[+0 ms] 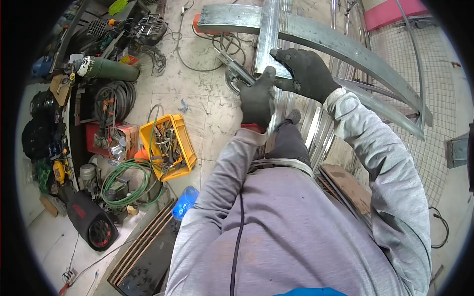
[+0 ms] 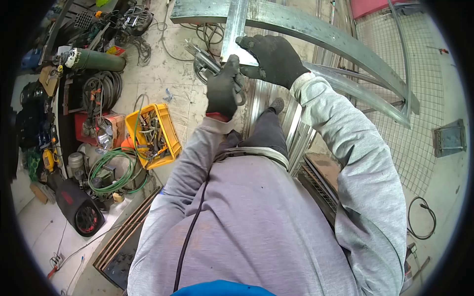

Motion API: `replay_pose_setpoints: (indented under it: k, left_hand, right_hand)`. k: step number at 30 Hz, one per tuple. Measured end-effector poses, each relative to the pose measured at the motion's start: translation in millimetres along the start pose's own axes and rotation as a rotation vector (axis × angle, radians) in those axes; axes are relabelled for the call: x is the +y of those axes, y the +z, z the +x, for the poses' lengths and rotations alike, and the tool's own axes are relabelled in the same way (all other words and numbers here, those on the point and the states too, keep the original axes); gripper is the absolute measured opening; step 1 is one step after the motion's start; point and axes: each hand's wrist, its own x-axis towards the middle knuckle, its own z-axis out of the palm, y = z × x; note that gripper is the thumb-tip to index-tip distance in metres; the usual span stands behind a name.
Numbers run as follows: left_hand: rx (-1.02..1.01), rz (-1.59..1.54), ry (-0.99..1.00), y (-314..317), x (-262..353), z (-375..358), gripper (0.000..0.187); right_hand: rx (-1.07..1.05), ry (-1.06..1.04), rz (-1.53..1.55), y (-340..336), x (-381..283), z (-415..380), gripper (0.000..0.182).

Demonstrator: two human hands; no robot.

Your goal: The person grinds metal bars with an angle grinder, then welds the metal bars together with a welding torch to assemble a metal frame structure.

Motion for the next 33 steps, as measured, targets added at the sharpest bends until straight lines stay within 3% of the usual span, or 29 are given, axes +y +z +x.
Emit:
replay_pose_setpoints:
  k: [2,4,8,9,10,11,12,14,15,16,17,19,21,23,26,27,30,31,33]
  left_hand:
    - [0.072,-0.013,0.041,10,-4,0,0.027]
    - [0.113,-0.127,0.016,16,1,-6,0.082]
    - [0.035,-0.237,0.213,10,-24,9,0.075]
    - [0.084,-0.171,0.164,10,-23,11,0.048]
    - [0.133,-0.105,0.117,11,-22,13,0.026]
    - [0.144,-0.118,0.169,14,-22,12,0.031]
    - [0.146,-0.124,0.168,10,-30,17,0.031]
    - [-0.024,-0.024,0.429,0,-46,24,0.048]
    - [-0.025,-0.028,0.429,1,-42,22,0.048]
    - [0.032,-0.099,0.364,5,-33,17,0.064]
    - [0.088,-0.168,0.296,11,-24,10,0.086]
    - [0.095,-0.182,0.285,23,-5,-11,0.085]
    - [0.119,-0.195,0.28,22,-1,-13,0.083]
    - [0.095,0.066,0.394,11,-16,0,0.084]
    - [0.181,-0.125,0.355,13,-34,16,0.09]
    - [0.221,-0.241,0.237,27,-10,-5,0.095]
    - [0.183,-0.166,0.134,19,-14,2,0.095]
    - [0.215,-0.212,0.14,22,-17,-1,0.077]
    - [0.202,-0.221,0.106,23,-8,-12,0.067]
  right_hand:
    - [0.045,-0.033,0.002,1,0,1,0.07]
    - [0.019,-0.025,0.016,0,0,0,0.07]
    - [-0.058,0.017,0.208,-11,5,2,0.071]
    - [-0.061,0.012,0.199,-11,9,4,0.071]
    - [0.022,0.171,0.428,-8,13,7,0.067]
    - [0.105,0.332,0.658,-2,21,9,0.063]
    - [0.184,0.248,0.636,-2,40,18,0.051]
    - [0.329,0.324,0.495,-10,55,51,0.046]
    - [0.304,0.709,0.771,-29,45,80,0.064]
    - [0.269,1.096,1.038,-41,36,105,0.087]
    - [0.271,1.096,1.033,-39,39,122,0.087]
    - [0.089,0.975,0.298,-32,64,161,0.116]
    - [0.074,0.976,0.216,-17,90,191,0.123]
    - [0.021,1.005,0.159,-2,119,219,0.132]
    - [0.039,1.045,0.206,21,154,241,0.126]
    - [0.143,1.127,0.409,-4,105,230,0.113]
    - [0.264,1.061,0.45,12,109,217,0.103]
    - [0.327,1.024,0.452,17,113,215,0.096]
    - [0.291,1.04,0.512,21,112,215,0.09]
